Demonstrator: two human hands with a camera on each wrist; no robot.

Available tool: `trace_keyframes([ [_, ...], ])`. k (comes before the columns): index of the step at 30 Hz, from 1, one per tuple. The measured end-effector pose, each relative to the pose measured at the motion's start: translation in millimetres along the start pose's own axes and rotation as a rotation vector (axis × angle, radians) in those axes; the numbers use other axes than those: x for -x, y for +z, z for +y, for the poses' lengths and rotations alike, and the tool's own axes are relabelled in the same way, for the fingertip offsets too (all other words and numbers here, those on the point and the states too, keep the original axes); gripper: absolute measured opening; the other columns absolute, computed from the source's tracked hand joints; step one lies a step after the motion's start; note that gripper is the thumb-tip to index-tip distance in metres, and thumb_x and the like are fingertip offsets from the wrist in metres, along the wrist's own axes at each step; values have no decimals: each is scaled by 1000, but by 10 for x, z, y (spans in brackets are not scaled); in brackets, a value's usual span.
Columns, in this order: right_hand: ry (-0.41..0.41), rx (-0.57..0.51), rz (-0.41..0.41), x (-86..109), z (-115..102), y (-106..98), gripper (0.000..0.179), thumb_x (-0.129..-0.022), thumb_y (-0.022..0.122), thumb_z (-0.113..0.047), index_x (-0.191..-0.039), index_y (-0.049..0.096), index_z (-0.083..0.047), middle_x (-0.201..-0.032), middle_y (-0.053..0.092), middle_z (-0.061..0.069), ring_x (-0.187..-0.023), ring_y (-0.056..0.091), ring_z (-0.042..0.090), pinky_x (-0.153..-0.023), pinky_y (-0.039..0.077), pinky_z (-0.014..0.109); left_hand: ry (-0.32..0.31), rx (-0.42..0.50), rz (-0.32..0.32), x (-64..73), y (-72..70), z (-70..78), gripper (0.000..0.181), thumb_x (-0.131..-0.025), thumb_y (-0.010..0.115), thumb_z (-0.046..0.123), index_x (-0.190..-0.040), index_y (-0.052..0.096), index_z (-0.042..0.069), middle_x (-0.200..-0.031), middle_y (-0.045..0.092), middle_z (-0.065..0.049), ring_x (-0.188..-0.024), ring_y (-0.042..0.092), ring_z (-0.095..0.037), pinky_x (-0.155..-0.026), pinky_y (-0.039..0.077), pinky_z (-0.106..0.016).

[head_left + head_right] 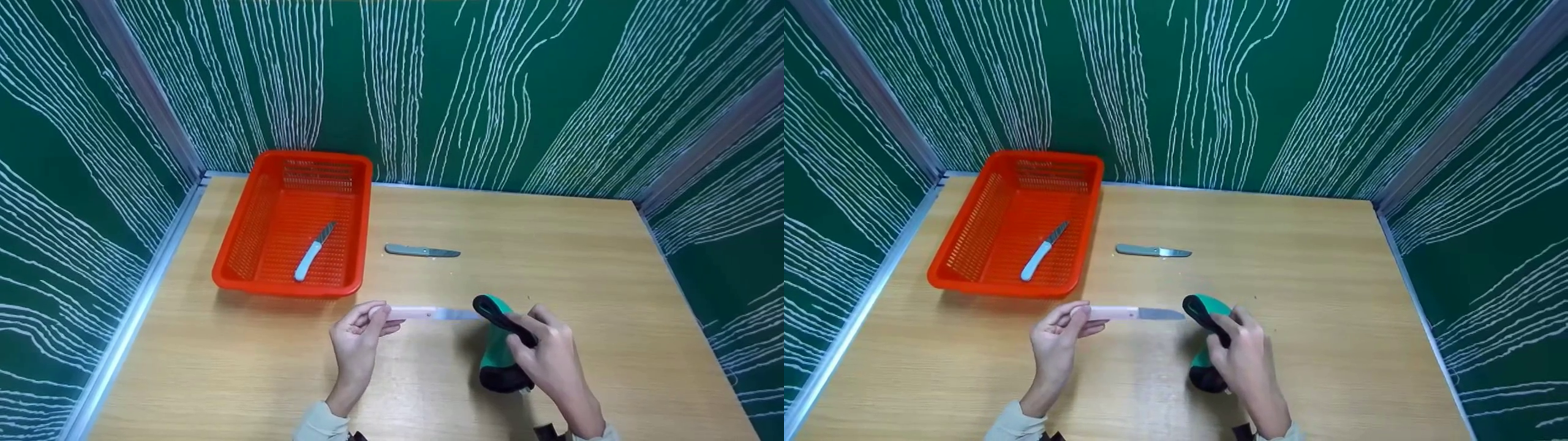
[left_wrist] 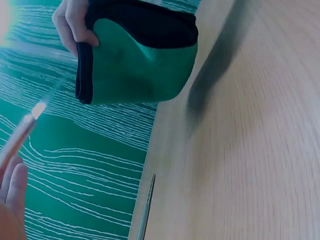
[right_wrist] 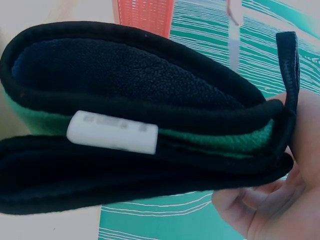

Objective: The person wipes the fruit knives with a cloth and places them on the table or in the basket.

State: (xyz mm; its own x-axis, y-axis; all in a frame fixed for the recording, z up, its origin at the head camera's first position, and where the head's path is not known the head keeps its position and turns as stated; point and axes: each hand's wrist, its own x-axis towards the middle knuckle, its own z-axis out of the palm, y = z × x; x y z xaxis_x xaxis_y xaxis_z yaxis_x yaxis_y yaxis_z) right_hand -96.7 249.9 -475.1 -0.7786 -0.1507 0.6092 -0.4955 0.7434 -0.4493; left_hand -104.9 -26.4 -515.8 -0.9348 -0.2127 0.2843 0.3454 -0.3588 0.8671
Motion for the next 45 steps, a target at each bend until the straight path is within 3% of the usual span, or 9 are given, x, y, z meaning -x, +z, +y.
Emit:
trace_keyframes([
  [10,38,-13,24,-53,-38,-60,30,-61,63,14,-85,74,1,-70,50,-4,-52,37,4,-37,29,14,-129,-11,75,-5,8,4,25,-87,67,6,-101,61,-14,-93,68,-25,-76,69,-37,-66,57,-43],
  [13,51,-21,39,-73,-72,-73,31,-61,62,15,-84,75,-1,-69,49,-5,-51,36,4,-37,27,15,-142,-12,83,-8,19,-6,24,-87,68,7,-100,60,-12,-90,68,-25,-74,69,-37,-65,57,-44],
  [17,52,-28,66,-99,-117,-80,32,-61,63,16,-84,75,-3,-68,48,-7,-50,34,2,-37,26,15,-136,-2,82,-18,31,-13,22,-88,66,4,-100,58,-13,-87,67,-26,-72,68,-38,-64,57,-44],
  [22,57,-55,130,-142,-161,-88,30,-61,64,14,-83,75,-2,-66,49,-3,-50,35,4,-37,26,13,-184,2,88,-20,42,-8,24,-88,66,5,-100,59,-15,-87,67,-27,-73,68,-38,-64,57,-44],
  [27,70,-100,187,-201,-276,-76,31,-61,63,16,-86,75,1,-66,52,0,-56,44,6,-38,33,10,-234,1,73,-1,48,-22,22,-89,63,3,-102,61,-15,-90,67,-29,-76,68,-39,-66,57,-43],
  [32,31,-132,221,-239,-423,11,33,-59,63,18,-86,73,3,-68,53,3,-59,49,7,-37,37,11,-260,21,48,11,69,-16,22,-91,61,3,-103,62,-16,-92,66,-30,-78,68,-41,-67,57,-43],
  [35,4,-167,189,-240,-505,111,37,-58,64,19,-90,73,3,-71,55,2,-58,49,8,-36,37,11,-288,14,22,15,78,5,23,-91,62,6,-105,63,-13,-94,67,-28,-79,68,-39,-68,57,-42],
  [40,-10,-169,56,-177,-597,306,43,-59,67,18,-99,72,1,-80,56,-1,-60,47,6,-40,40,13,-358,35,-67,10,85,48,25,-91,63,10,-108,64,-10,-98,67,-25,-83,68,-37,-71,56,-41],
  [45,-49,-98,-14,-98,-608,425,38,-59,67,12,-95,73,3,-76,49,-3,-61,42,6,-44,38,15,-337,88,-147,6,68,57,26,-91,62,6,-107,63,-14,-98,65,-29,-83,67,-42,-70,56,-44],
])
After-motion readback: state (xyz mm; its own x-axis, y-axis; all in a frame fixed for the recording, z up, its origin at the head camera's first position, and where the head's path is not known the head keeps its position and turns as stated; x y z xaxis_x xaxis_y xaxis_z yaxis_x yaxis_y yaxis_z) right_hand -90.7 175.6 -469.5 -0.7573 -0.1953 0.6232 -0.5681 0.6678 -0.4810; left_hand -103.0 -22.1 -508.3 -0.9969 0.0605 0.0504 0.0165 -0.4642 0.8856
